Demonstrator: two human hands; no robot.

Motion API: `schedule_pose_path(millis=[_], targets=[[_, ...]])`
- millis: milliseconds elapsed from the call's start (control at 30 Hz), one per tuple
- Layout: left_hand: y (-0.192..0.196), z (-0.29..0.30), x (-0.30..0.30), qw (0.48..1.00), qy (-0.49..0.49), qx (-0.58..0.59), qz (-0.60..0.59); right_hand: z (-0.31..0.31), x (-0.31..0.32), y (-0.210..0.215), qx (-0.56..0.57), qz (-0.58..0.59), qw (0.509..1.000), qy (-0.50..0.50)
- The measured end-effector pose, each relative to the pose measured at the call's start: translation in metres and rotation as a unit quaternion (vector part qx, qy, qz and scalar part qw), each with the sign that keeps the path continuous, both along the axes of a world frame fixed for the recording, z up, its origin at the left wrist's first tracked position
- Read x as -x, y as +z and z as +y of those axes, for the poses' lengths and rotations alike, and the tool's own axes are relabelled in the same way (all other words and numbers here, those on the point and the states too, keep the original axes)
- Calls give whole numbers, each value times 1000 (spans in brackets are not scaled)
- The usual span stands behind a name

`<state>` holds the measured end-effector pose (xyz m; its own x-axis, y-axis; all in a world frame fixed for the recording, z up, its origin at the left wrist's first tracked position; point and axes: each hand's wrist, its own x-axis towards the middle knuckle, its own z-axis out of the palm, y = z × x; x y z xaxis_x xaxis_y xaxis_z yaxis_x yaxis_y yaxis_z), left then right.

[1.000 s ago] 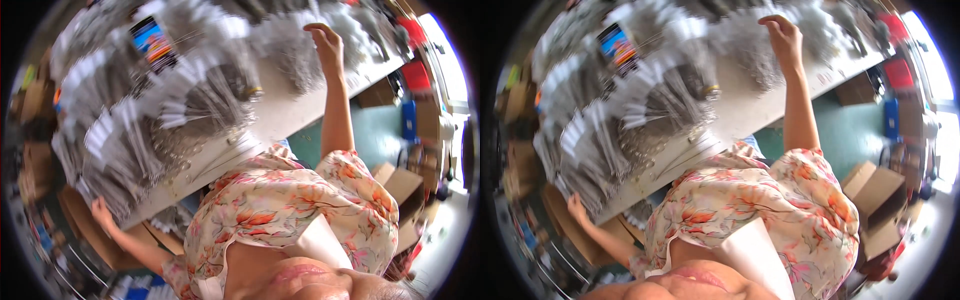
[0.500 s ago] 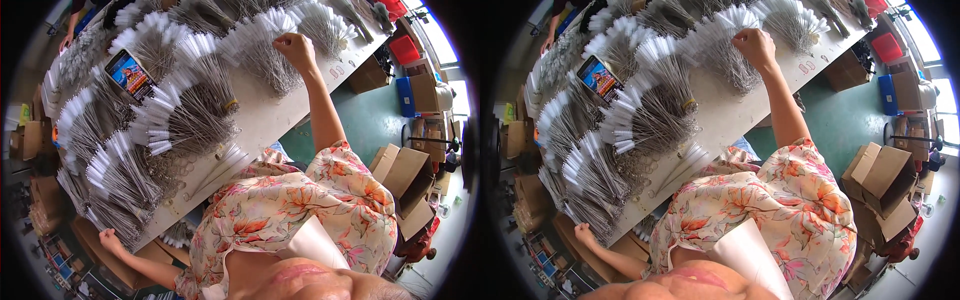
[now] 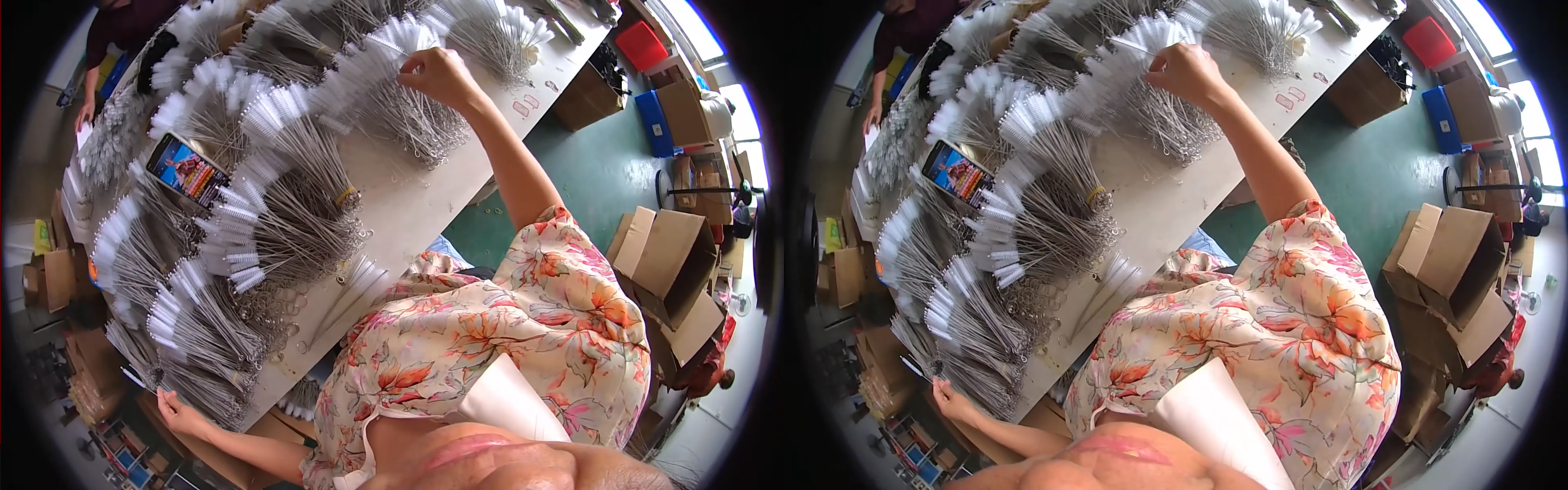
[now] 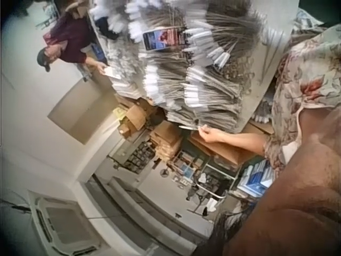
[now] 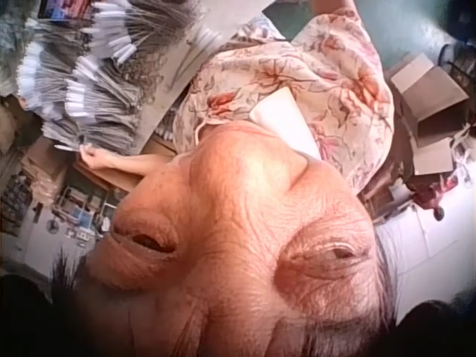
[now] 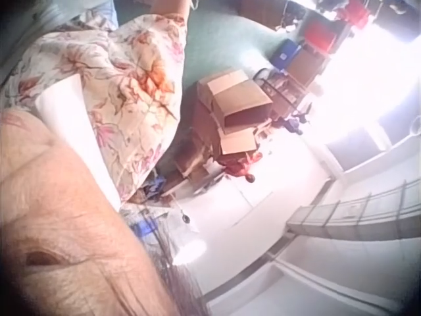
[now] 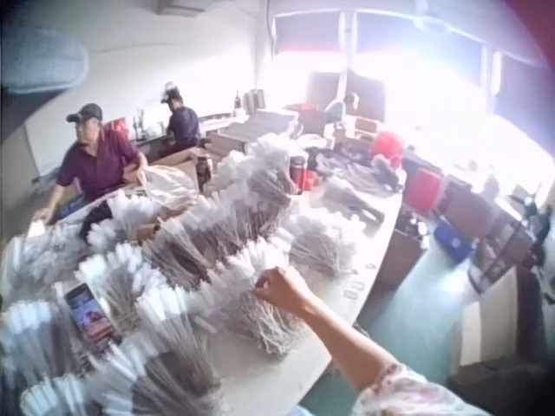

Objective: The recorder is assembling small white brushes onto metal rings and organizing them in stacks on a factory table.

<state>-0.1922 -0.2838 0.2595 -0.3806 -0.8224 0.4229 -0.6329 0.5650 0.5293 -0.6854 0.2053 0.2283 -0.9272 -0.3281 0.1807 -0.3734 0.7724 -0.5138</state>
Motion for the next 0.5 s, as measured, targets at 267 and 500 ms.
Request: schedule_pose_path(millis=[267,500], targets=[[13,28,42,996,43,-82,7,4,2,13,326,-108,939,-16],[12,33,35,966,30,-188,178,119,79,45,430,31,900,-68]])
